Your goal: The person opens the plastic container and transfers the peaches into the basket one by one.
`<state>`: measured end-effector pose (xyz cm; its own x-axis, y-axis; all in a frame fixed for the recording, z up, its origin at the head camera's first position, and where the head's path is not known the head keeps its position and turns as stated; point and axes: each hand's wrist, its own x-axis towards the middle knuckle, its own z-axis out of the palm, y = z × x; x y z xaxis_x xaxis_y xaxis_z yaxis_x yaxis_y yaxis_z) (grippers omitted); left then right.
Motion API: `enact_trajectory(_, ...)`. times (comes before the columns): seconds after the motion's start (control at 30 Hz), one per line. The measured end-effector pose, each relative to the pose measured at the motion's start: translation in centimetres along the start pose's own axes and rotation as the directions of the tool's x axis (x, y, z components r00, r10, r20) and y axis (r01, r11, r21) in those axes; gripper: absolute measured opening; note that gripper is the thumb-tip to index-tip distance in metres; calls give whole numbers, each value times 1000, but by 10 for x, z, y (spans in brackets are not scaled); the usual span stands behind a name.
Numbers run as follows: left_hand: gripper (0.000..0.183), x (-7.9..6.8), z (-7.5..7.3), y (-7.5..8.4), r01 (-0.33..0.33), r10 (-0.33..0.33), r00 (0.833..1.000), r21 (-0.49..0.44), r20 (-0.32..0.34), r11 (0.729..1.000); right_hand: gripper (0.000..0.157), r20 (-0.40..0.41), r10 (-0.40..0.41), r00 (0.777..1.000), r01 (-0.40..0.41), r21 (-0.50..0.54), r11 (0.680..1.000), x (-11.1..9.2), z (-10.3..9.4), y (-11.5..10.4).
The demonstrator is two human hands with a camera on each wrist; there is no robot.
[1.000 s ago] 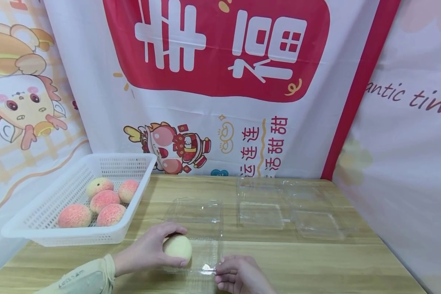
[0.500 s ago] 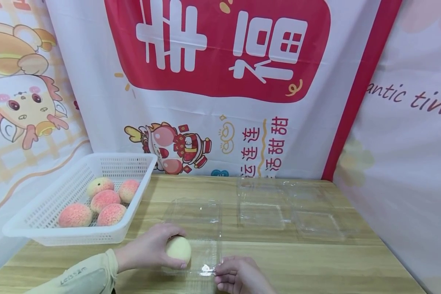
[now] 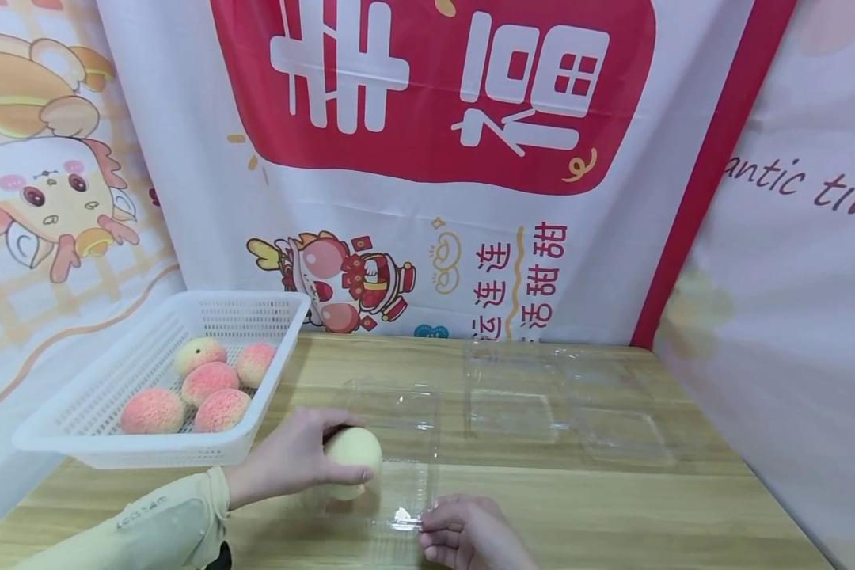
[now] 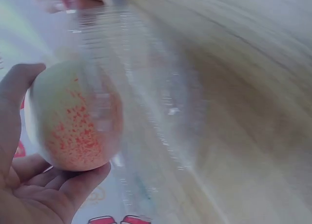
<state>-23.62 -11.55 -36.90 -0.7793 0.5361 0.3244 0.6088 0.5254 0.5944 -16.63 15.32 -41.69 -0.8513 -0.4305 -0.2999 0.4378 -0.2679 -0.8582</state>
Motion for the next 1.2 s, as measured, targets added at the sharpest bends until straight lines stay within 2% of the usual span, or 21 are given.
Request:
enact_trajectory(0.17,49,6,-24,13,108,-116,990,-93,-78,990,6,-18,6,1000,-6,-5,1000,1,0,0)
enact_trajectory(0.23,54,7,-38,17,173,-185,976,-103,-117,979,5,-22,11,1000,-11,-5,1000,1,1,0)
enact_trajectory(0.33,58,9,-61,20,244,-253,952,-70,-172,967,5,-26,16,1000,-16,-1,1000,1,1,0)
enact_trajectory(0.4,60,10,-78,20,273,-274,940,-35,-205,962,5,-23,18,1000,-18,-1,1000,1,1,0)
enact_trajectory(0.5,61,11,-100,18,288,-279,931,2,-233,958,6,-16,18,1000,-18,-3,1000,0,1,0)
enact_trajectory(0.6,62,11,-118,14,318,-316,921,-28,-230,948,6,-6,20,1000,-20,2,1000,-1,1,0)
enact_trajectory(0.67,64,11,-128,8,345,-349,911,-58,-221,937,5,1,17,1000,-17,9,1000,-1,0,0)
enact_trajectory(0.77,67,9,-141,-10,386,-386,893,-47,-231,921,5,14,12,1000,-12,14,1000,-1,-1,0)
enact_trajectory(0.9,67,7,-158,-42,431,-402,865,34,-299,902,5,30,7,1000,-8,10,1000,0,-2,1)
enact_trajectory(1.0,64,7,-170,-62,454,-401,852,92,-336,886,8,25,6,1000,-7,22,1000,0,-3,0)
enact_trajectory(1.07,59,6,-176,-73,460,-401,853,119,-334,880,9,18,8,1000,-9,33,999,-1,-4,-1)
enact_trajectory(1.2,53,2,-180,-89,474,-420,864,164,-278,865,7,19,20,1000,-20,41,999,-1,-4,-2)
